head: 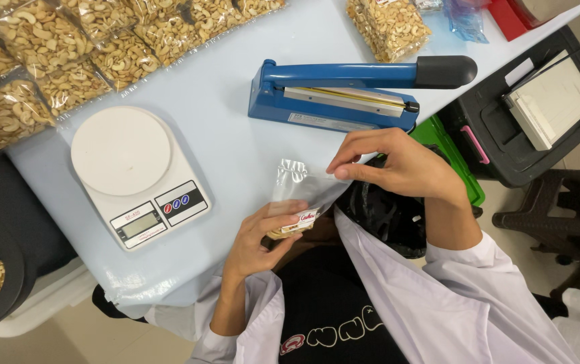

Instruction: The person places a plastic bag of cashews into a blue heat sealer to seal the top. They then inspect the sealed bag, pick up a pair of scissors, and trim the excess plastic from the sealed edge. The person repeats this process with another bag of cashews.

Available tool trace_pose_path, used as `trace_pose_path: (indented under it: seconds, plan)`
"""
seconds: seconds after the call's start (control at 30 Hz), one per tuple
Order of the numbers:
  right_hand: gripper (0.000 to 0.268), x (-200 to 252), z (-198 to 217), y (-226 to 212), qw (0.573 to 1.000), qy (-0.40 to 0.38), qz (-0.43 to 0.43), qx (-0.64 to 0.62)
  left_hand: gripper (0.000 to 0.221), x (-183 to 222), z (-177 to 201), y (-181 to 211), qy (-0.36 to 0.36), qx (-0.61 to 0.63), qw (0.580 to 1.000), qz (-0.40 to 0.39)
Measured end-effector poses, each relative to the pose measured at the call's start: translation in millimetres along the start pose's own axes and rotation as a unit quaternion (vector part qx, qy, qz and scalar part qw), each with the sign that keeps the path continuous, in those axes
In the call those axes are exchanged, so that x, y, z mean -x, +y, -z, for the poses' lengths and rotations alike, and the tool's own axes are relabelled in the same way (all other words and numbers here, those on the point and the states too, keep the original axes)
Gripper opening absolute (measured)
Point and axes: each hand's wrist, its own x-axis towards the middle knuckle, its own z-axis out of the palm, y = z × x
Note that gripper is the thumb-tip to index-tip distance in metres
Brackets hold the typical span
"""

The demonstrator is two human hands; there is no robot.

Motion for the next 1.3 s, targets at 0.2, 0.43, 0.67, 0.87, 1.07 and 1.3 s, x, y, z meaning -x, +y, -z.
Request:
trace_pose_path:
  seconds: [0.2,0.43,0.67,0.87,1.07,1.3]
  plan:
    - [0.016,3.3,-2.7,4.0,1.0,0.0,0.02,0.005,0.056,7.3,-1.0,-6.9,0.009,0.008,1.0,0.027]
    - [0.016,2.4,-1.0,4.4,1.0,-0.004,-0.022,-0.013,0.056,7.4,-1.7,-4.1,-0.011,0.021,0.999,0.033]
    - [0.017,-4.3,-11.9,-4.4,1.0,-0.007,-0.004,0.008,0.064,1.0,-7.3,-1.3,-0.044,0.12,0.987,0.099]
    - [0.015,-10.5,-10.2,-17.8,0.996,0.013,0.031,0.086,0.072,-16.4,-16.2,-20.0,-0.018,0.262,0.943,0.204]
    - [0.013,-19.2,-16.4,-28.9,0.987,0.03,0.072,0.137,0.018,-47.3,-27.0,-15.4,0.127,0.198,0.946,0.224]
    - [0.014,-16.9,-14.9,-21.0,0.987,0.062,0.064,0.135,0.018,-63.6,-29.9,8.2,0.172,0.15,0.943,0.244]
